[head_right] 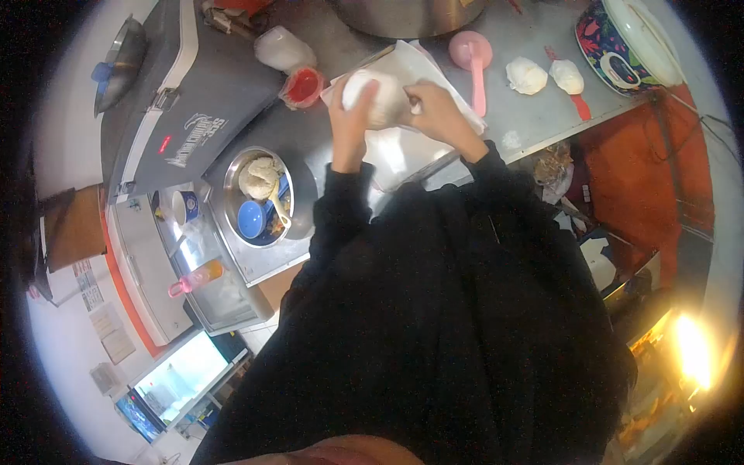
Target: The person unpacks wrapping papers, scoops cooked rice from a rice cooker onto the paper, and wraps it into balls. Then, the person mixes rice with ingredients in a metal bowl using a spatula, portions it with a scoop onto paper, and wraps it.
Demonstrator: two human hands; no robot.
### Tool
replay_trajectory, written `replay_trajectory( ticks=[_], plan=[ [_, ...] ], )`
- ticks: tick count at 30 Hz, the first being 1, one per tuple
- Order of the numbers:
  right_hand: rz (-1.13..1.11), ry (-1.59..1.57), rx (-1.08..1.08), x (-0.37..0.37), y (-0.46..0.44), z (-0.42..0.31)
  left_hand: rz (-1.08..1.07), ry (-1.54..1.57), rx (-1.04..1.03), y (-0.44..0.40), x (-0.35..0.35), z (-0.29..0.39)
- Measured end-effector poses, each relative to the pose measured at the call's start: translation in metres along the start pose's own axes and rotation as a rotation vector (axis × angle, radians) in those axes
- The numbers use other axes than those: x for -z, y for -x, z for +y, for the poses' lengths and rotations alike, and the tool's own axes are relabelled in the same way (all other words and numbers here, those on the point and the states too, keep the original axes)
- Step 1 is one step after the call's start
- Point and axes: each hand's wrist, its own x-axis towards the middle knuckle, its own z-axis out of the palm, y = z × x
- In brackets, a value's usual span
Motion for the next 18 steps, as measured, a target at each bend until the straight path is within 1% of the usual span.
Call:
replay_trajectory(
  ticks=[1, 2, 3, 4, 5, 6, 7, 8, 9, 10, 11, 12, 13, 14, 15, 16, 17, 18],
  plan=[
    [0.122, 0.18, 0.23, 0.008, 0.001, -0.002, -0.022, 0.288, 0.155, 0.004, -0.005, 0.012],
    [0.116, 0.154, 0.171, 0.016, 0.002, -0.014, -0.024, 0.349, 0.156, 0.006, -0.009, 0.01],
    [0.127, 0.155, 0.169, 0.024, 0.004, -0.021, -0.028, 0.407, 0.158, 0.008, -0.013, 0.008],
    [0.103, 0.15, 0.025, 0.032, 0.005, -0.026, -0.04, 0.405, 0.157, 0.01, -0.018, 0.011],
    [0.08, 0.144, -0.122, 0.036, 0.008, -0.028, -0.007, 0.426, 0.135, 0.012, -0.024, 0.016],
    [0.096, 0.147, -0.132, 0.035, 0.013, -0.028, 0.022, 0.449, 0.119, 0.015, -0.03, 0.017],
    [0.167, 0.019, -0.138, 0.029, 0.019, -0.026, -0.001, 0.453, 0.128, 0.018, -0.038, 0.016],
    [0.241, -0.108, -0.144, 0.025, 0.023, -0.023, 0.034, 0.353, 0.003, 0.022, -0.045, 0.014],
    [0.263, -0.1, -0.154, 0.021, 0.026, -0.017, 0.07, 0.255, -0.125, 0.027, -0.053, 0.01],
    [0.244, -0.539, -0.11, 0.016, 0.027, -0.01, 0.01, 0.134, -0.144, 0.032, -0.06, 0.001],
    [0.213, -0.977, -0.052, 0.016, 0.028, -0.007, -0.007, 0.139, -0.141, 0.034, -0.067, -0.01],
    [0.235, -1.305, -0.128, 0.017, 0.03, -0.005, -0.024, 0.073, -0.147, 0.038, -0.073, -0.021],
    [0.248, -1.302, -0.128, 0.02, 0.032, -0.001, -0.038, 0.009, -0.155, 0.041, -0.078, -0.028],
    [0.29, -1.116, -0.199, 0.024, 0.036, 0.005, -0.137, -0.113, -0.152, 0.044, -0.082, -0.035],
    [0.325, -0.93, -0.271, 0.026, 0.042, 0.014, -0.142, -0.111, -0.144, 0.048, -0.081, -0.042],
    [0.342, -1.043, -0.39, 0.032, 0.046, 0.033, -0.249, -0.126, -0.069, 0.053, -0.081, -0.041],
    [0.345, -1.037, -0.391, 0.042, 0.05, 0.057, -0.329, -0.201, -0.009, 0.054, -0.079, -0.048],
    [0.45, -0.944, -0.456, 0.052, 0.055, 0.081, -0.413, -0.28, 0.044, 0.056, -0.078, -0.055]
  ],
)
